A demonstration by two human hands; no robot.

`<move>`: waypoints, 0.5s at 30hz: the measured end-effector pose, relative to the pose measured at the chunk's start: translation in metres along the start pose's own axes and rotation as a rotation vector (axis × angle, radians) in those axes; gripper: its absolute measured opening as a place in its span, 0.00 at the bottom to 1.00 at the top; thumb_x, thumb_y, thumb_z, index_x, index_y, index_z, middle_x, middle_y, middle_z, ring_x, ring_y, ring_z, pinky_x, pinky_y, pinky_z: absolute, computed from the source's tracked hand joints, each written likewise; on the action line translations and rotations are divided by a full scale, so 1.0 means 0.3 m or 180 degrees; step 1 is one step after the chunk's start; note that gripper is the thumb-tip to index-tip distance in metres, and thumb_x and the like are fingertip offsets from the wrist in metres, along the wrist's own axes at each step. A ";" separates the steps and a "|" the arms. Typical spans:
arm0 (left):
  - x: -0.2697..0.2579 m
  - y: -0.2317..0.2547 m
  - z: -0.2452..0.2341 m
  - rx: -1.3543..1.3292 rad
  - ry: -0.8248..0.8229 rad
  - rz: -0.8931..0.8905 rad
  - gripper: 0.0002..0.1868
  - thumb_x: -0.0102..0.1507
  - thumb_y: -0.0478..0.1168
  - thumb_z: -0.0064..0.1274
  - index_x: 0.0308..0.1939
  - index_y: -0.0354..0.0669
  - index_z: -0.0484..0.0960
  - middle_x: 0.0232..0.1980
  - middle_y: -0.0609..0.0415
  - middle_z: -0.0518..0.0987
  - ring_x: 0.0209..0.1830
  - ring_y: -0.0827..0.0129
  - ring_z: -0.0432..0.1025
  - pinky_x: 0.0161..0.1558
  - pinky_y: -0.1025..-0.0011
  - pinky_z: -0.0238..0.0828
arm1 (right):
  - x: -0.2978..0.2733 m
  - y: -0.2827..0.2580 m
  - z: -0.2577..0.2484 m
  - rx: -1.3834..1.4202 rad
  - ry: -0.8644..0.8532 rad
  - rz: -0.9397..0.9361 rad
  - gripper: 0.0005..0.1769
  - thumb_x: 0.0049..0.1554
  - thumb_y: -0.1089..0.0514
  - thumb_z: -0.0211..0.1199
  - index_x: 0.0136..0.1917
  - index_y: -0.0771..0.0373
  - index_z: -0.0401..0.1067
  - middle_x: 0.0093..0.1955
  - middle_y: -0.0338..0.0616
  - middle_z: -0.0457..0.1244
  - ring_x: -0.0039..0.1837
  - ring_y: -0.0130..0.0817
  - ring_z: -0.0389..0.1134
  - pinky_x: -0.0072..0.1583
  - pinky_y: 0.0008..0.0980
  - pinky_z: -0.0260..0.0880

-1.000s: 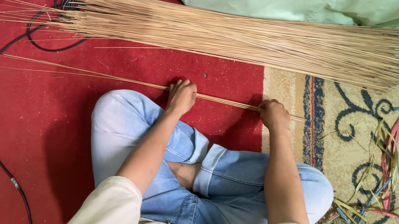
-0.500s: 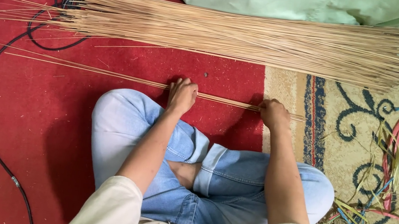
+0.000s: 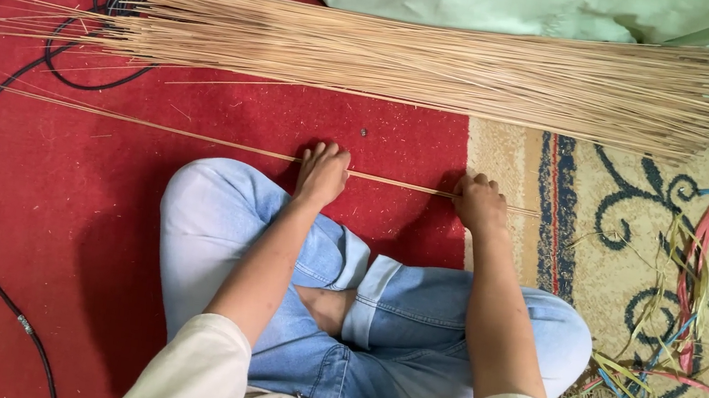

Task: Sorting and aligning long thin wooden sticks or reeds while sitting on the floor

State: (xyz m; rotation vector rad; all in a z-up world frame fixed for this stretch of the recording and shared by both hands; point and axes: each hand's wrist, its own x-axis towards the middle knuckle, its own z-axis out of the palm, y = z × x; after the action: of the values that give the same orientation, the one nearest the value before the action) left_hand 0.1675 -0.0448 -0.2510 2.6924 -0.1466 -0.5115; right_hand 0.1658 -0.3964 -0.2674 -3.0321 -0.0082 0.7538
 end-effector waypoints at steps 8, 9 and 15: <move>0.030 -0.027 0.056 0.0491 0.0068 0.0187 0.13 0.63 0.38 0.57 0.51 0.46 0.77 0.55 0.50 0.73 0.61 0.56 0.64 0.60 0.54 0.64 | 0.011 -0.016 0.034 -0.0292 0.0120 -0.0049 0.17 0.63 0.49 0.52 0.63 0.53 0.71 0.61 0.47 0.65 0.68 0.49 0.65 0.63 0.52 0.70; 0.036 -0.044 0.083 0.0545 0.0117 0.0163 0.14 0.62 0.38 0.57 0.52 0.47 0.76 0.53 0.51 0.74 0.60 0.57 0.66 0.58 0.54 0.64 | -0.006 -0.030 0.027 -0.0310 0.0171 -0.0060 0.18 0.65 0.51 0.49 0.64 0.57 0.69 0.61 0.49 0.65 0.68 0.50 0.65 0.63 0.53 0.69; -0.065 0.017 -0.079 0.0306 0.0801 0.0490 0.09 0.62 0.33 0.52 0.46 0.48 0.76 0.40 0.53 0.76 0.48 0.57 0.70 0.53 0.58 0.60 | -0.050 -0.040 -0.028 -0.0267 0.0188 -0.0131 0.18 0.63 0.46 0.54 0.63 0.50 0.73 0.61 0.45 0.64 0.68 0.49 0.63 0.69 0.53 0.61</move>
State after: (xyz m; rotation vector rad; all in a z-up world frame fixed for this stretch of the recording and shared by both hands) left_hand 0.1580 -0.0377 -0.2222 2.7812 -0.3110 -0.1204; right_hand 0.1564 -0.3848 -0.2528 -3.1213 -0.1036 0.6777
